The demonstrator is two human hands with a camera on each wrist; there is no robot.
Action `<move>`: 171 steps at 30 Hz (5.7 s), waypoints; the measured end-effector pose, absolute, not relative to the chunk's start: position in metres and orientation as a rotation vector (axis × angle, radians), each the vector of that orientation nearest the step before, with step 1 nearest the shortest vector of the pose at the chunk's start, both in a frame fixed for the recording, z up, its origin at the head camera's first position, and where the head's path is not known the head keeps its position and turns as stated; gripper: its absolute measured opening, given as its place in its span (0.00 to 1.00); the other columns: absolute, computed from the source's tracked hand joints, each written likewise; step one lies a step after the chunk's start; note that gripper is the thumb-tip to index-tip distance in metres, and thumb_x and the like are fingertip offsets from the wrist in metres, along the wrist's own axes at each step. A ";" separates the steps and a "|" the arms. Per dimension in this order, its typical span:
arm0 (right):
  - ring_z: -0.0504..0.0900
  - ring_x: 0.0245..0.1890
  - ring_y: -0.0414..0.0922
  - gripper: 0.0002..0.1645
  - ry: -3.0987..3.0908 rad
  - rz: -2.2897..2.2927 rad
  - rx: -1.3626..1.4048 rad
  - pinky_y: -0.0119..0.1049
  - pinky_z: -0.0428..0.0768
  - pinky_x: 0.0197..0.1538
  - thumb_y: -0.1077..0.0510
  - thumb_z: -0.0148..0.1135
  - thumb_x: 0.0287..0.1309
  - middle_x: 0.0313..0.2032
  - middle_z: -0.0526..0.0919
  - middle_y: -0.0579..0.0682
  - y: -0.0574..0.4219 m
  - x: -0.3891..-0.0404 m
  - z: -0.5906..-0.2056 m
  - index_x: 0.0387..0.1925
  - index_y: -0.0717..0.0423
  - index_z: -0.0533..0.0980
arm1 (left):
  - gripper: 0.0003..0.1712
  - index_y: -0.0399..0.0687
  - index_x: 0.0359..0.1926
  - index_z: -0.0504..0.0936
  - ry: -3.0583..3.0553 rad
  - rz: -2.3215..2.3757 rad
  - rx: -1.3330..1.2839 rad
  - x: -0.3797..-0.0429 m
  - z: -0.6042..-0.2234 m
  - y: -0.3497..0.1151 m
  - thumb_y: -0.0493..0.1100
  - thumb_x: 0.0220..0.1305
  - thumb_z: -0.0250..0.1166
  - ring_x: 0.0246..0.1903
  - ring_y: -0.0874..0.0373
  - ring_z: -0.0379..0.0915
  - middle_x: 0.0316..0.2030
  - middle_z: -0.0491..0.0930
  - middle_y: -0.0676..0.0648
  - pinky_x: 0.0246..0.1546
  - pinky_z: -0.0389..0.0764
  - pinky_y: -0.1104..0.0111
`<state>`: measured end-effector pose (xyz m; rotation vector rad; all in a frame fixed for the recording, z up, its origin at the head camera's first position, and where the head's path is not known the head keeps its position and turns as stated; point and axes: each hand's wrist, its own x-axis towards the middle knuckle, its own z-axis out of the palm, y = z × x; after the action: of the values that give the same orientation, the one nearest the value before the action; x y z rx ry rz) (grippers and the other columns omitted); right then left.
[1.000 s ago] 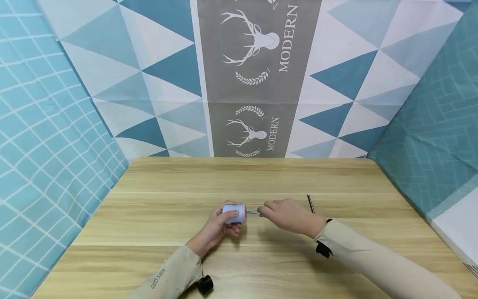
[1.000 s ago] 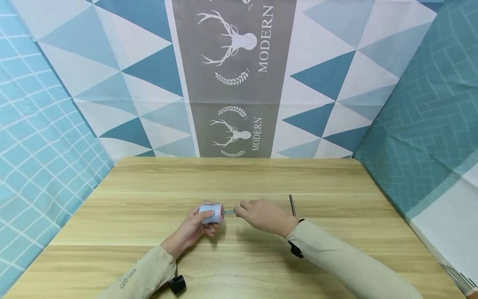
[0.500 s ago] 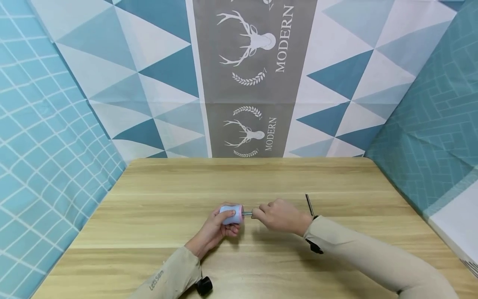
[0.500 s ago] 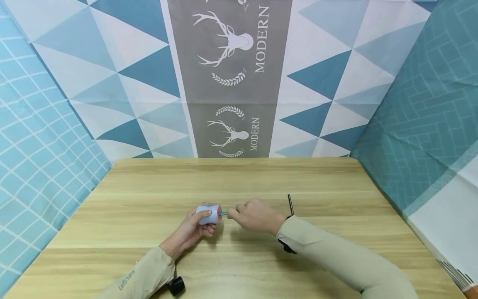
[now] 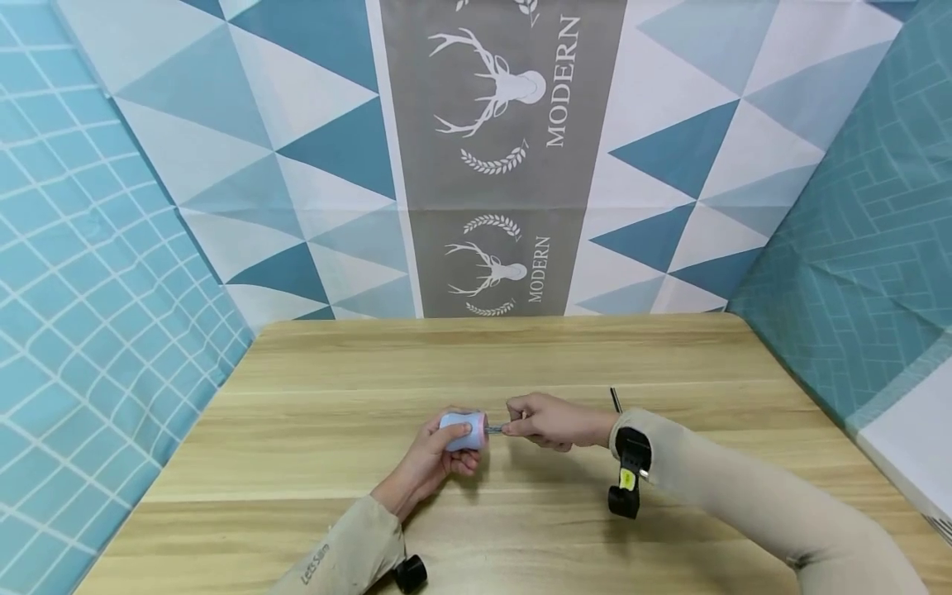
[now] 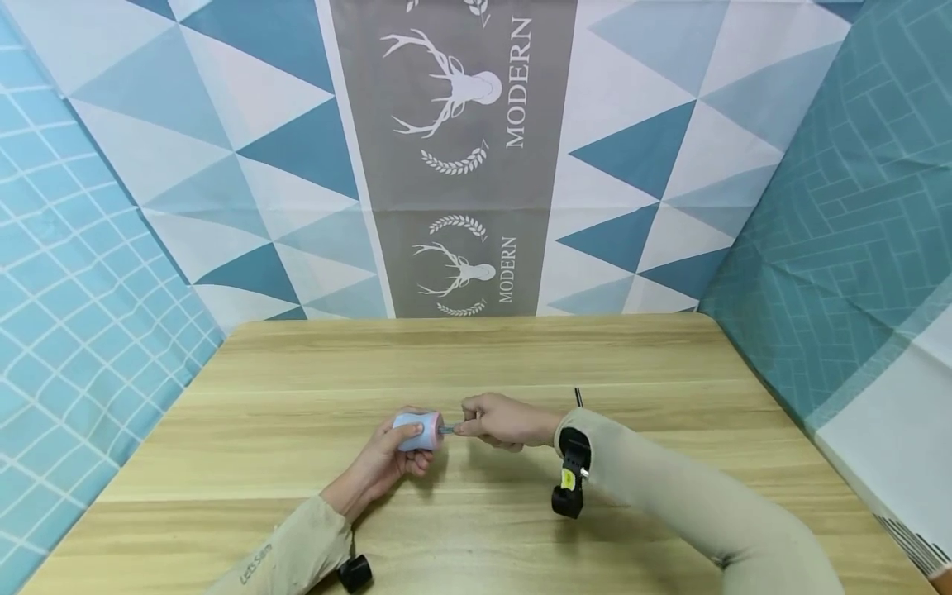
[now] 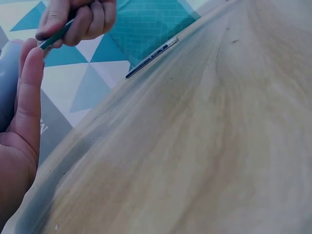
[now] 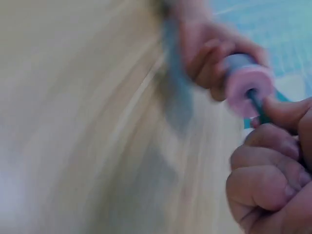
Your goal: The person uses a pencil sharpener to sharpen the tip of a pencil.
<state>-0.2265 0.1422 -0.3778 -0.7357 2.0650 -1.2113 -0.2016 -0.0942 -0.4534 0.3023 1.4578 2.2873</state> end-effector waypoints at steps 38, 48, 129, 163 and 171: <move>0.52 0.14 0.33 0.20 3.026 0.225 -2.252 0.23 0.51 0.14 0.57 0.30 0.80 0.14 0.60 0.41 0.141 -0.219 -0.407 0.31 0.55 0.64 | 0.11 0.48 0.49 0.77 1.455 2.305 0.325 -0.203 -0.456 -0.096 0.37 0.69 0.54 0.17 0.64 0.80 0.21 0.83 0.48 0.20 0.84 0.73; 0.57 0.14 0.31 0.13 2.480 -0.888 -1.249 0.24 0.60 0.17 0.60 0.56 0.70 0.15 0.62 0.38 0.132 -0.221 -0.381 0.29 0.55 0.66 | 0.11 0.47 0.50 0.76 1.456 2.308 0.327 -0.203 -0.456 -0.097 0.38 0.69 0.54 0.17 0.63 0.79 0.22 0.83 0.47 0.21 0.84 0.73; 0.65 0.15 0.37 0.21 3.142 0.355 -2.359 0.23 0.61 0.14 0.54 0.34 0.80 0.21 0.69 0.44 0.146 -0.210 -0.392 0.30 0.56 0.67 | 0.10 0.45 0.49 0.73 1.441 2.286 0.354 -0.205 -0.454 -0.095 0.39 0.68 0.52 0.17 0.65 0.78 0.22 0.81 0.49 0.20 0.83 0.74; 0.67 0.18 0.38 0.11 2.279 -1.025 -0.862 0.30 0.67 0.20 0.55 0.60 0.68 0.23 0.76 0.46 0.143 -0.216 -0.368 0.41 0.59 0.72 | 0.09 0.48 0.46 0.77 1.514 2.292 0.411 -0.201 -0.456 -0.094 0.37 0.66 0.56 0.16 0.64 0.79 0.19 0.82 0.49 0.19 0.83 0.73; 0.77 0.28 0.38 0.08 2.904 0.056 -1.907 0.25 0.78 0.27 0.64 0.62 0.63 0.32 0.78 0.47 0.149 -0.204 -0.375 0.39 0.59 0.70 | 0.08 0.48 0.46 0.75 1.518 2.313 0.379 -0.203 -0.457 -0.093 0.39 0.68 0.54 0.16 0.65 0.78 0.20 0.82 0.50 0.19 0.82 0.73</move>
<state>-0.2041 0.1493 -0.3747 -1.9072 2.9036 0.0564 -0.2028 -0.0928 -0.4571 0.3791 1.5175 2.3131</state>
